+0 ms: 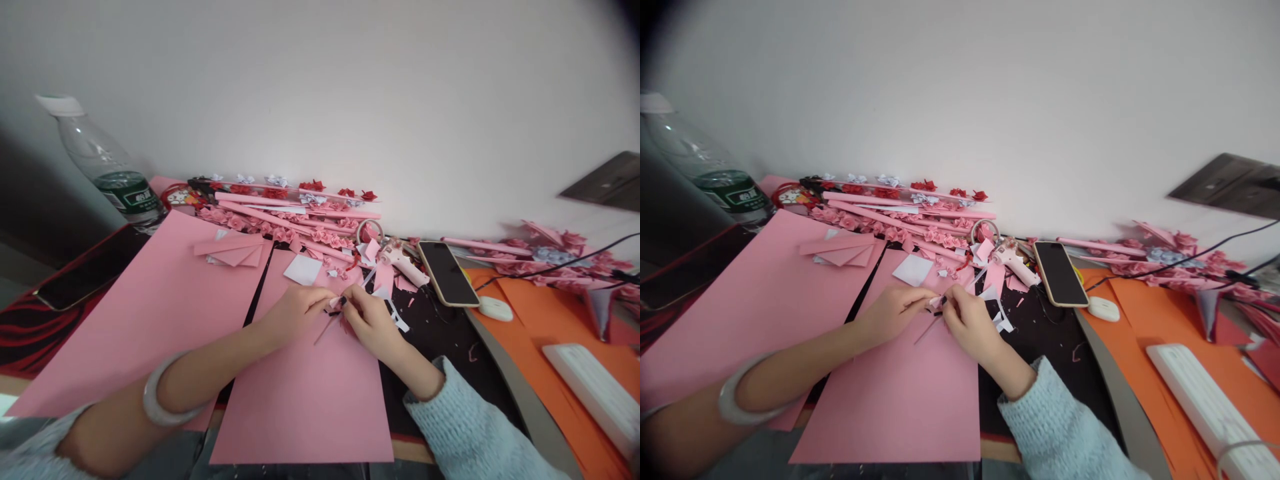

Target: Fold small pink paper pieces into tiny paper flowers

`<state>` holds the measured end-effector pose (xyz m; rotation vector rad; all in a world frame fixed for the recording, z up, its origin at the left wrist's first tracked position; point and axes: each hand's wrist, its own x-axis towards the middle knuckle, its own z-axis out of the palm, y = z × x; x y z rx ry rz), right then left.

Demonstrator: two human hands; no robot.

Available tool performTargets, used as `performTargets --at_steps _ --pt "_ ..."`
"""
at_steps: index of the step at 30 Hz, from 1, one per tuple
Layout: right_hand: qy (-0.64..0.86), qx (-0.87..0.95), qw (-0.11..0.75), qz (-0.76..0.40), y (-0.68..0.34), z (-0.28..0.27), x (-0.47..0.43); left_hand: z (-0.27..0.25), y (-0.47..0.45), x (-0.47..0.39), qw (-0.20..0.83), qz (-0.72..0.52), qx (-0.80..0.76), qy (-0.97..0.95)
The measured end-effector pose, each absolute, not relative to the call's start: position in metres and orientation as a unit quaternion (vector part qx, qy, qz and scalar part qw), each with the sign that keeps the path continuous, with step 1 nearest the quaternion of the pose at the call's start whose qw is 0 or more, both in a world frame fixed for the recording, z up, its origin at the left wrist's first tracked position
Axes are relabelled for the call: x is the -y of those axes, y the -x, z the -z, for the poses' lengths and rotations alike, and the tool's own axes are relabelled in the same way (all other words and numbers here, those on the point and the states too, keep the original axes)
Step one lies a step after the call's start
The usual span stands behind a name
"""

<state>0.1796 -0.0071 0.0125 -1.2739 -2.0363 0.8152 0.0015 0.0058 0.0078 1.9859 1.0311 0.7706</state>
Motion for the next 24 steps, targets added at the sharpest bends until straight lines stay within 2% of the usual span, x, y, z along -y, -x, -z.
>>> performTargets --at_steps 15,19,24 --pt "0.475 0.763 0.302 -0.316 -0.1800 -0.0127 0.0069 -0.0039 -0.0015 -0.0050 0.354 -0.302 -0.407 -0.786" --pt "0.477 0.749 0.313 -0.337 -0.1804 -0.0121 0.0078 -0.0059 -0.0033 -0.0044 0.375 -0.312 -0.427 -0.762" --pt "0.475 0.708 0.351 -0.388 -0.1798 -0.0071 0.0070 -0.0102 -0.0057 -0.0041 0.451 -0.324 -0.419 -0.718"
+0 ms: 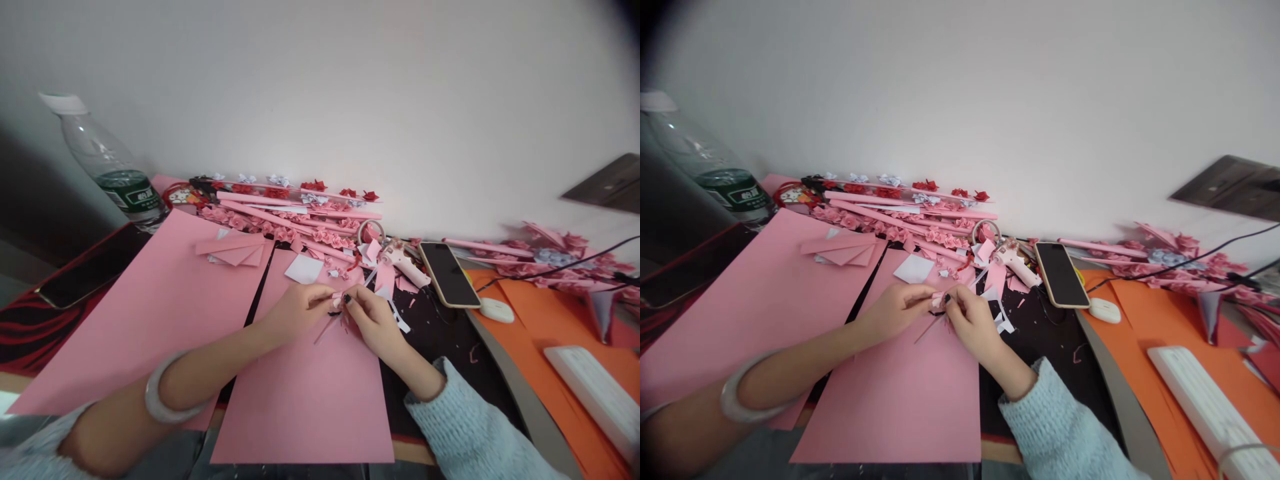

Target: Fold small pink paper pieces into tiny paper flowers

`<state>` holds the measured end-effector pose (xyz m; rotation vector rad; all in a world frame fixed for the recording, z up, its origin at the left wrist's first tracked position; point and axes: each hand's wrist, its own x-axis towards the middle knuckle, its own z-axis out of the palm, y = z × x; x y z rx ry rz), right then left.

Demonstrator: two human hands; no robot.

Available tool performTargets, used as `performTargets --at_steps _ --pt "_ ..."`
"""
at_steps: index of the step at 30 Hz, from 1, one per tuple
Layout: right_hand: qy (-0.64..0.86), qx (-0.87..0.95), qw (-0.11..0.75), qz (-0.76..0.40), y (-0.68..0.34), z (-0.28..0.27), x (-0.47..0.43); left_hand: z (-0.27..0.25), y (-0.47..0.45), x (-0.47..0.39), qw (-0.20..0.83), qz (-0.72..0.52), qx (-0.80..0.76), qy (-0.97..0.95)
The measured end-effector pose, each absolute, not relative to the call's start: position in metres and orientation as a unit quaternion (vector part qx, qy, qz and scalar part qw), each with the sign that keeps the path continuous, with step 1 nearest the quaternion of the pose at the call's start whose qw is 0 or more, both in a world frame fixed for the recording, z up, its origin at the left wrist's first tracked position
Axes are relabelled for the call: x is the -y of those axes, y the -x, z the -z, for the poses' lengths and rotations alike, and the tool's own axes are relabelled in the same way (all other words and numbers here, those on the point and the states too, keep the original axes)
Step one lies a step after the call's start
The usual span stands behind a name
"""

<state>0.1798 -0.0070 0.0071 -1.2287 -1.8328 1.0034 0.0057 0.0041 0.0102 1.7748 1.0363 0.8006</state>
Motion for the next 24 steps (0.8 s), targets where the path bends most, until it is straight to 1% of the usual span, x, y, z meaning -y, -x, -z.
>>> performTargets --at_steps 3,5,10,12,17,24 --pt "0.462 0.693 0.360 -0.420 -0.179 -0.005 0.006 -0.010 -0.006 -0.005 0.491 -0.331 -0.415 -0.691" --pt "0.458 0.698 0.365 -0.412 -0.180 -0.005 0.006 -0.008 -0.006 -0.006 0.517 -0.340 -0.411 -0.670" --pt "0.463 0.717 0.425 -0.302 -0.183 -0.010 0.005 -0.001 -0.005 -0.011 0.628 -0.344 -0.374 -0.589" --pt "0.451 0.732 0.433 -0.269 -0.184 -0.011 0.003 0.001 -0.005 -0.012 0.660 -0.335 -0.364 -0.565" --pt "0.398 0.785 0.407 -0.244 -0.186 -0.008 -0.001 0.002 -0.003 -0.013 0.707 -0.301 -0.350 -0.536" --pt "0.384 0.795 0.415 -0.220 -0.187 -0.007 -0.003 -0.005 -0.002 -0.013 0.743 -0.276 -0.371 -0.484"
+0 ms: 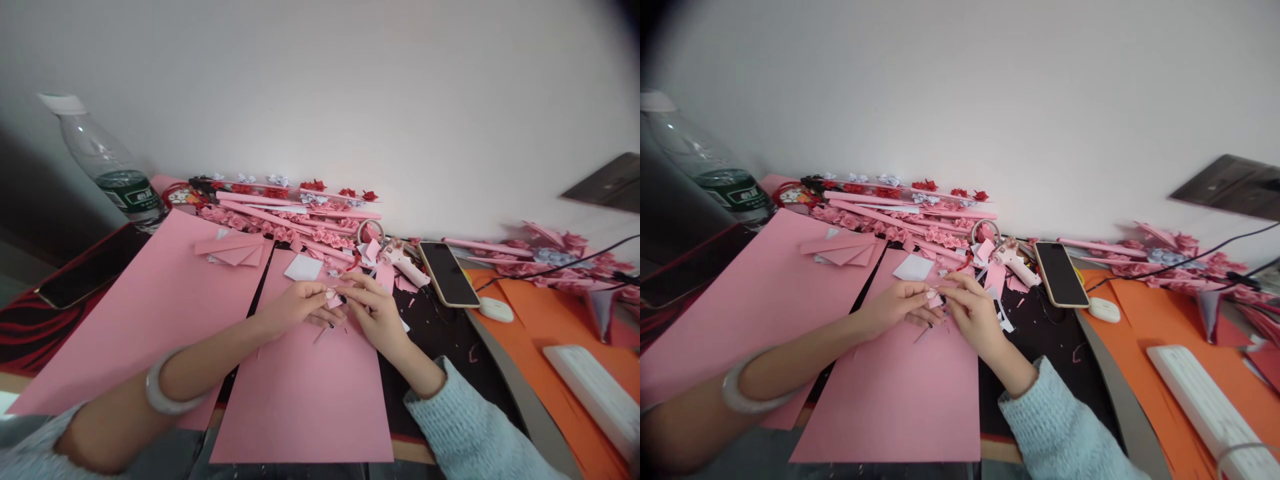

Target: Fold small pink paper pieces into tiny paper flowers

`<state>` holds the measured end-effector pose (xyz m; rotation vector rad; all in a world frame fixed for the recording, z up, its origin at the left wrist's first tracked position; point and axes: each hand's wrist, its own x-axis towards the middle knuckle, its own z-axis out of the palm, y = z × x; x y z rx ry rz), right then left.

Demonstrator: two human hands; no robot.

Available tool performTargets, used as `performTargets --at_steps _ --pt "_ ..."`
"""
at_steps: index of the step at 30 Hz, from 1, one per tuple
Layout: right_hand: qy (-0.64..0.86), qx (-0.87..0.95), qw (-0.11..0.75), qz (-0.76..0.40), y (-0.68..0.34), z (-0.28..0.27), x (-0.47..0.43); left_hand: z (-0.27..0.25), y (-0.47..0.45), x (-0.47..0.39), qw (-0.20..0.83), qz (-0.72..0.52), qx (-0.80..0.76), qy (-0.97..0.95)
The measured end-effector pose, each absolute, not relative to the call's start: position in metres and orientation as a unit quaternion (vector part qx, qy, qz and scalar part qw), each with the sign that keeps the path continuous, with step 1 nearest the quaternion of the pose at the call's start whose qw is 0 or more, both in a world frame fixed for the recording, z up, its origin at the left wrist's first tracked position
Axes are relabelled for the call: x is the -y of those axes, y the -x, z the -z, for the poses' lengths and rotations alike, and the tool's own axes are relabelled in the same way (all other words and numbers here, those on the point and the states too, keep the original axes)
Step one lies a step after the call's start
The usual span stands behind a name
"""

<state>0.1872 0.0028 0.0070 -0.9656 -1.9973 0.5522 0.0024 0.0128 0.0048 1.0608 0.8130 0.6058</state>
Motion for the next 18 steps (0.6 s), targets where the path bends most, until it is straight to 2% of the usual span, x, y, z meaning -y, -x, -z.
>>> performTargets --at_steps 18 --pt "0.366 0.812 0.422 -0.169 -0.1876 -0.0085 -0.0001 -0.0057 0.0003 -0.0141 0.778 -0.281 -0.356 -0.434"
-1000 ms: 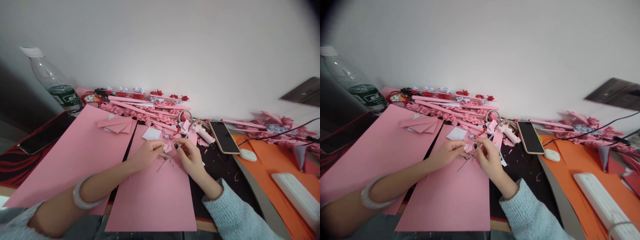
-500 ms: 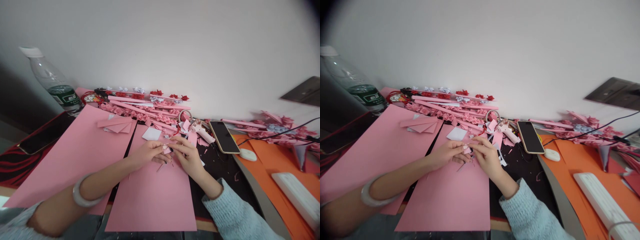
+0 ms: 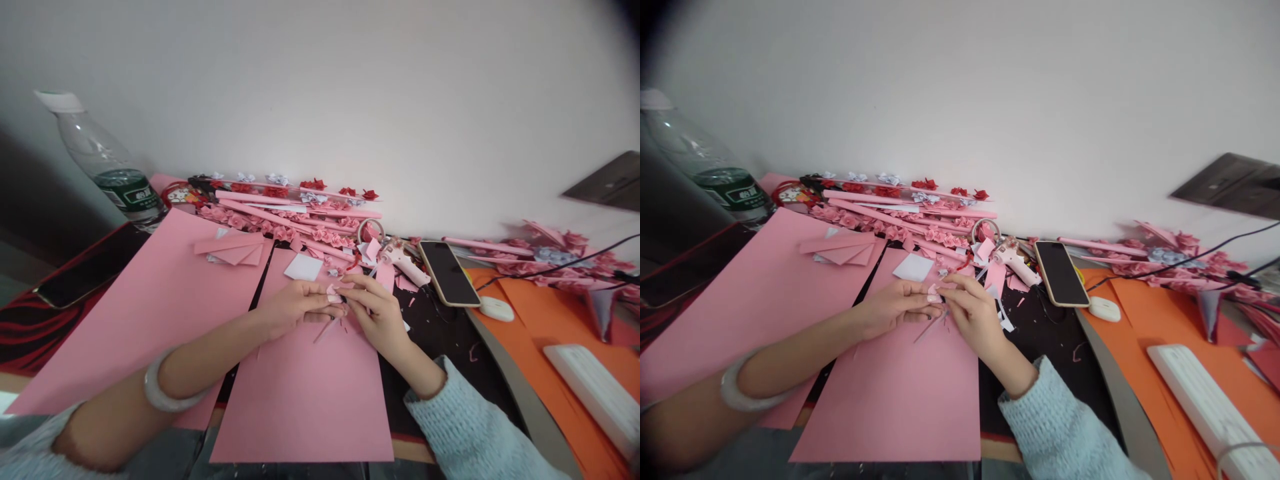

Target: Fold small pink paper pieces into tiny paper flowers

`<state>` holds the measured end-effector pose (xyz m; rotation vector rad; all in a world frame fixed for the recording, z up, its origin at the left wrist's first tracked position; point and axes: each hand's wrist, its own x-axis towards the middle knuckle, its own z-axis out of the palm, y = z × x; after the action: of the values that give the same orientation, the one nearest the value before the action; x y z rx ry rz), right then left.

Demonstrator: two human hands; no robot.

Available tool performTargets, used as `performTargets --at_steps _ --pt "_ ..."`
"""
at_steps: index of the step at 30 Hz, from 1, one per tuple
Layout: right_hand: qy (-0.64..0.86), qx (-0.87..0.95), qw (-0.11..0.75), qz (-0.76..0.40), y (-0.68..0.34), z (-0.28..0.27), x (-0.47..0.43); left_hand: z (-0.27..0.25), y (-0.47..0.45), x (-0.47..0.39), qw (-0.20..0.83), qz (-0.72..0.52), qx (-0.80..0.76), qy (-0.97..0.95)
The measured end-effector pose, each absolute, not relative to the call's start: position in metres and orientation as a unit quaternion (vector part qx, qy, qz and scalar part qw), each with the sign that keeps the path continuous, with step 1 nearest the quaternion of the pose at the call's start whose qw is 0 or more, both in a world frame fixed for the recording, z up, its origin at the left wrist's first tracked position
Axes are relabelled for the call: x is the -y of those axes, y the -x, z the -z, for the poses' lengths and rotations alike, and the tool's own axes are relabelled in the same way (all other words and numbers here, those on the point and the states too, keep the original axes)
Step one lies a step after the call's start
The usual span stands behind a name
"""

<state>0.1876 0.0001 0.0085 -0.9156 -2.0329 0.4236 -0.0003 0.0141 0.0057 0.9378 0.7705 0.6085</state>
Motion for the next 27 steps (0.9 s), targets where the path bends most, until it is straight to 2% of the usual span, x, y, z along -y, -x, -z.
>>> performTargets --at_steps 7,27 --pt "0.363 0.822 0.408 -0.160 -0.1885 -0.0075 -0.0011 -0.0063 0.0003 -0.0148 0.770 -0.252 -0.382 -0.446" --pt "0.352 0.819 0.405 -0.204 -0.1873 -0.0141 -0.0005 -0.0090 0.0017 -0.0162 0.777 -0.278 -0.373 -0.425"
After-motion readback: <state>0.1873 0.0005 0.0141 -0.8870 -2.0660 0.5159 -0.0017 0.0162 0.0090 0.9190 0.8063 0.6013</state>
